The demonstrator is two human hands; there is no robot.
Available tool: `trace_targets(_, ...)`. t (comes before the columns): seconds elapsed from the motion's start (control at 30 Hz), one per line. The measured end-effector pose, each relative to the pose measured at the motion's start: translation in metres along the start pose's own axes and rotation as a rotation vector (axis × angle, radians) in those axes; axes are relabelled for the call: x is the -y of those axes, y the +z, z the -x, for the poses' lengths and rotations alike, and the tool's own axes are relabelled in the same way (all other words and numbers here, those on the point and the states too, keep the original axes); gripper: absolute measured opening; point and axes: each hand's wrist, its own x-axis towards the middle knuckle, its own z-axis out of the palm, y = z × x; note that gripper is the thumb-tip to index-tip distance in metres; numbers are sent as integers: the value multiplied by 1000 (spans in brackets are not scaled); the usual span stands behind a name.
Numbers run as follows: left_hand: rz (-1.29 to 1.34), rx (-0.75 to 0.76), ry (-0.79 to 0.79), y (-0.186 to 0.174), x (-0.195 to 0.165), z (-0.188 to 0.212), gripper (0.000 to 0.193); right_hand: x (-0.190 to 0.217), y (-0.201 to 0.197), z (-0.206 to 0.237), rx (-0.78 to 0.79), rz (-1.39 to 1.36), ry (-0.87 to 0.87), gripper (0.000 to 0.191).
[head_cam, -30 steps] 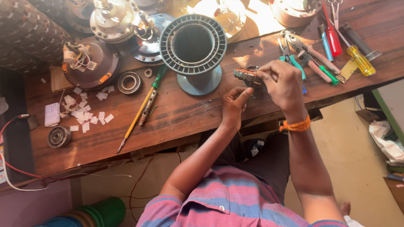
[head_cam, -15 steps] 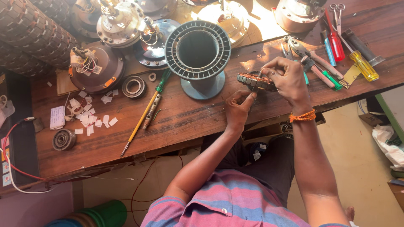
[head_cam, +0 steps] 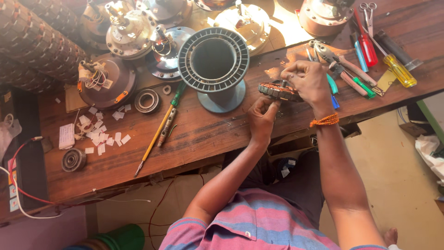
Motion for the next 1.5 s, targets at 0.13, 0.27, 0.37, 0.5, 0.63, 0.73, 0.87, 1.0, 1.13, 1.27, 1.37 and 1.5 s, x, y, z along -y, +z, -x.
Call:
trace_targets(0.13,67,25,-58,4,1,-3,8,-9,-17,15,-121,-20,-12,11)
trace_targets(0.27,45,41,-80,1,2,-1,9,-6,-40,54,-135,-41,46,11)
trace_targets(0.37,64,34,-109,3,5,0,10,3,-42,87,-94,12,28,9)
trace_targets(0.5,92,25,-113,5,9,1,7,15,-13,105,-136,157,-180,10)
trace_targets(0.63,67,39,-113,2,9,1,8,19,1,108,-225,201,-276,10)
trace_targets(0.73,62,57,-92,0,9,-1,9,16,-7,99,-201,-67,-230,7)
trace_targets(0.87,36,29,-101,3,9,1,11,0,-24,68,-235,144,-137,6)
trace_targets(1.0,-287,-55,27,3,4,7,12,-20,-25,39,-242,62,-124,5)
trace_targets(1.13,-831,-65,885,-10,-17,5,23,-35,-19,35,-259,55,-70,8)
trace_targets(1.27,-904,315,997,-26,-40,-28,66,-34,-21,46,-248,-41,-20,9)
trace_targets(1.37,-926,545,899,-34,-52,-48,74,-23,-35,63,-219,-119,48,10)
trace_targets(1.5,-888,614,774,-34,-55,-54,68,-6,-42,93,-116,-35,-32,8)
